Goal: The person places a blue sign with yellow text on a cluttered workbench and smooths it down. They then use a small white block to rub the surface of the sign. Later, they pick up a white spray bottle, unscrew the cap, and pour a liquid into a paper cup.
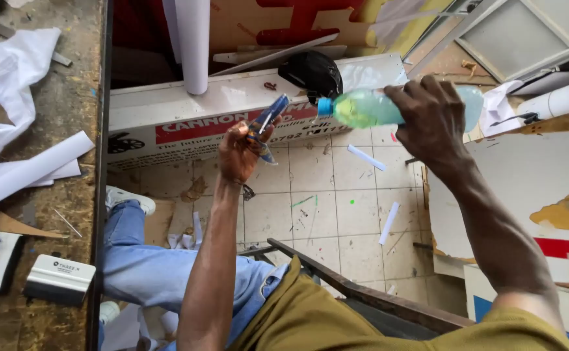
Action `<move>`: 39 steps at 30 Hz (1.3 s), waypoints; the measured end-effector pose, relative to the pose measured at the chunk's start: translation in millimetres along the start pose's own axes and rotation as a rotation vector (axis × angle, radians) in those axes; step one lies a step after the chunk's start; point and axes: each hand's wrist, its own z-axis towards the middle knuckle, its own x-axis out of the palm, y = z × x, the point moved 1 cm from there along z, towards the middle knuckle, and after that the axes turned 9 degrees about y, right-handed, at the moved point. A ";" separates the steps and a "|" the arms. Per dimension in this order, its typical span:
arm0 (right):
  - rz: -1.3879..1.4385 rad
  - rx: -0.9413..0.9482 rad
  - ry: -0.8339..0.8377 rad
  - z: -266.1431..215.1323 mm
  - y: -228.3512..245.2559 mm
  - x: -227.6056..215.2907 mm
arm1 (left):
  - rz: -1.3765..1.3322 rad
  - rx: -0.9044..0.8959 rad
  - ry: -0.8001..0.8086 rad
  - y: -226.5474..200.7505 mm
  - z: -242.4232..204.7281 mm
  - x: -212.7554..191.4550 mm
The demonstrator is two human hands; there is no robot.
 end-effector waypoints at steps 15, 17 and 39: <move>0.014 -0.081 0.055 -0.5 28.3 -2.2 | 0.677 0.082 -0.108 53.5 41.7 -63.5; 0.045 -0.096 0.069 -6.1 31.0 16.2 | 0.623 0.064 -0.111 46.2 38.2 -50.2; 0.047 -0.226 0.046 10.4 56.9 18.6 | -0.106 0.264 -0.245 39.0 34.5 -115.2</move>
